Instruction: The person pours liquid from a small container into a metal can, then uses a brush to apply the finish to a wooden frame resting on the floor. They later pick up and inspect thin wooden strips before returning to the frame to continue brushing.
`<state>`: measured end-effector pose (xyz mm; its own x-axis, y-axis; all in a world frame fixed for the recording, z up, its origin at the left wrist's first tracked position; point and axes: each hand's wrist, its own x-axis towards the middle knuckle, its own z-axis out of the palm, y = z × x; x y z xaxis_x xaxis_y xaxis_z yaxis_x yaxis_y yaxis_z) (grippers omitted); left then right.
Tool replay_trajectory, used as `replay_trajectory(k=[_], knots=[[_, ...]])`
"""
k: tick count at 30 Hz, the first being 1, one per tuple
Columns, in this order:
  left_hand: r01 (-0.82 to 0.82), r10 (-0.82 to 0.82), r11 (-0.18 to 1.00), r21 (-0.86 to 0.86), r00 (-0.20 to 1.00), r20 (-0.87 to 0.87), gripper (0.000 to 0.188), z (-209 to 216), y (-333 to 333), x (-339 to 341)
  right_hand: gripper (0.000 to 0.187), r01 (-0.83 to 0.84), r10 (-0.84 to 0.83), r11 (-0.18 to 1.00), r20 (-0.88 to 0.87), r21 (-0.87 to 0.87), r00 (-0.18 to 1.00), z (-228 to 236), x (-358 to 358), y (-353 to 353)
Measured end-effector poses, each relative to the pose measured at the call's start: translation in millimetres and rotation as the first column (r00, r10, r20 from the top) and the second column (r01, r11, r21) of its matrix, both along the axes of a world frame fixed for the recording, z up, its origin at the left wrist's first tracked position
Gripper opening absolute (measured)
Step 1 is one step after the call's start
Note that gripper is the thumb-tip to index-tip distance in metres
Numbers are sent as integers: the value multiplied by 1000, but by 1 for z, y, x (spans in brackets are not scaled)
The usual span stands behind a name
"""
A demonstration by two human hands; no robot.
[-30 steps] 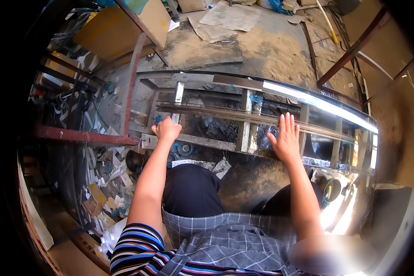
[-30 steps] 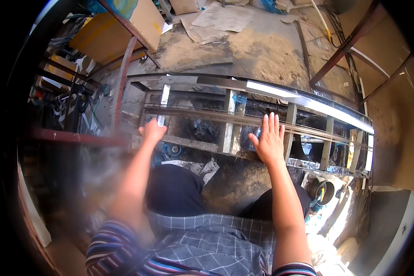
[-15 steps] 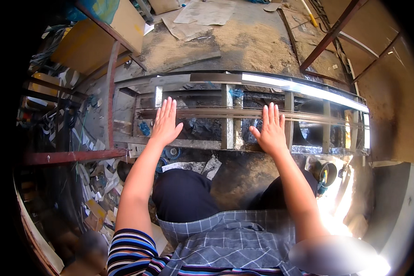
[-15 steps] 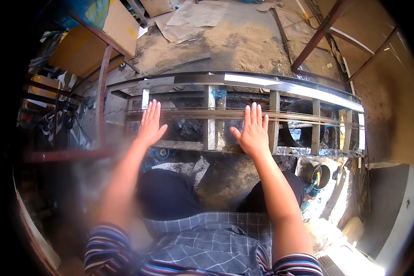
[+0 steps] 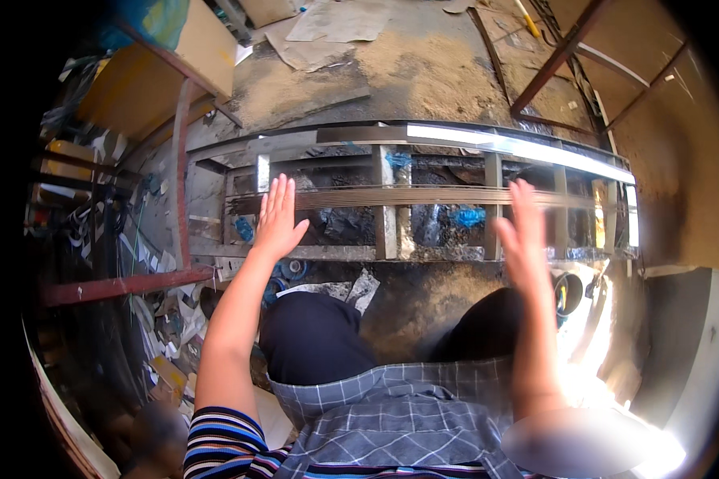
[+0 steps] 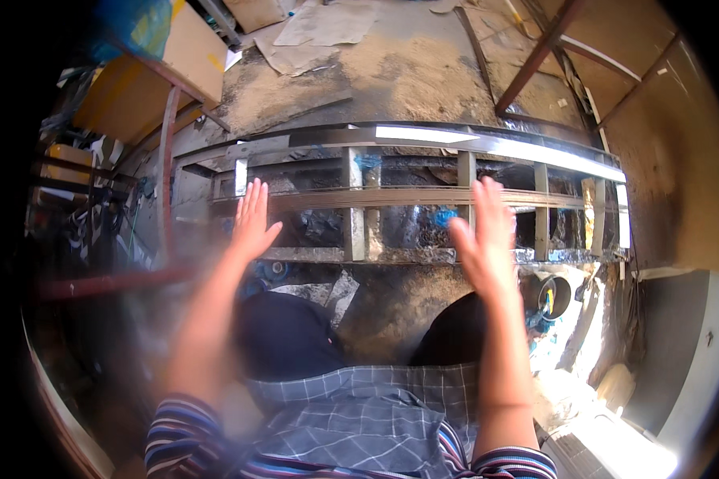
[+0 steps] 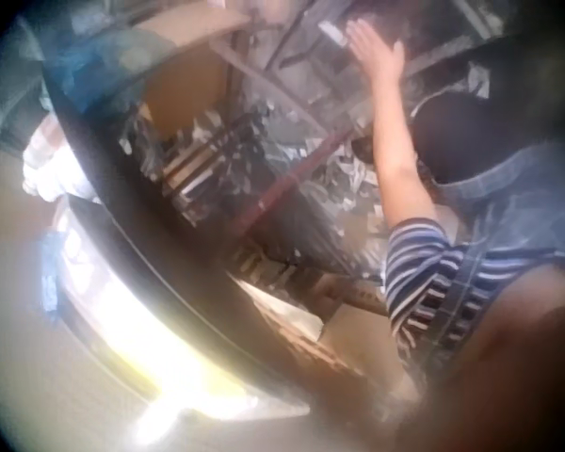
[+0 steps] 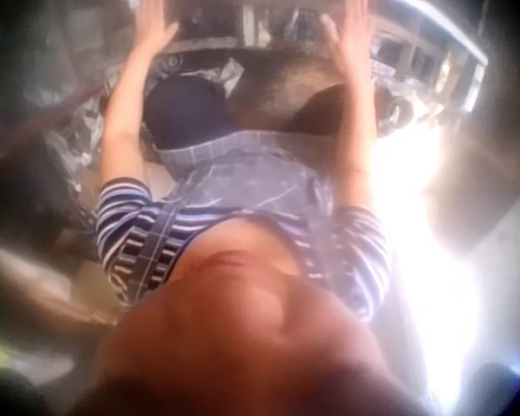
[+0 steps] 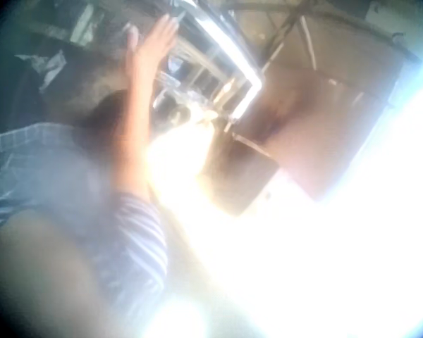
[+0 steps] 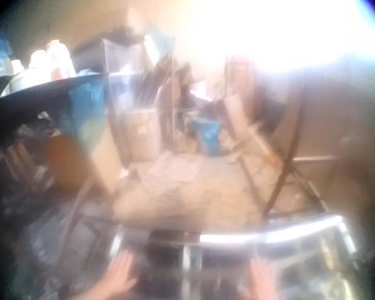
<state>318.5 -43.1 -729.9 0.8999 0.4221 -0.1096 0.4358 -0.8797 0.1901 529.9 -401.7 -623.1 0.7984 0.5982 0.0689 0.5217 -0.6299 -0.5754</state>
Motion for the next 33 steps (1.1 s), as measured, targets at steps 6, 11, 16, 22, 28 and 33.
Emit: replay_trajectory(k=[6, 11, 16, 22, 28, 33], knots=[[73, -80, 993, 96, 995, 66, 79, 7, -10, 17, 37, 525, -497, 844, 206, -112, 843, -87, -6, -240], [-65, 72, 996, 60, 988, -137, 83, 29, -33, 22, 72, 724, -704, 594, 210, -351, 679, -143, -41, -334], [60, -63, 986, 158, 998, 14, 79, -24, 5, 5, 88, 663, -743, 517, 101, -542, 662, -159, -60, -340], [124, -137, 971, 206, 989, 51, 82, -39, 21, -3, 62, 372, -401, 704, 93, -605, 911, -171, -52, -322], [106, -104, 960, 258, 994, -22, 83, -49, 33, -8, 39, 518, -490, 759, 179, -394, 853, -205, -26, -340], [161, -168, 964, 212, 986, 14, 82, -40, 28, -5, 28, 899, -903, 417, 49, -135, 427, -187, 8, -345]])
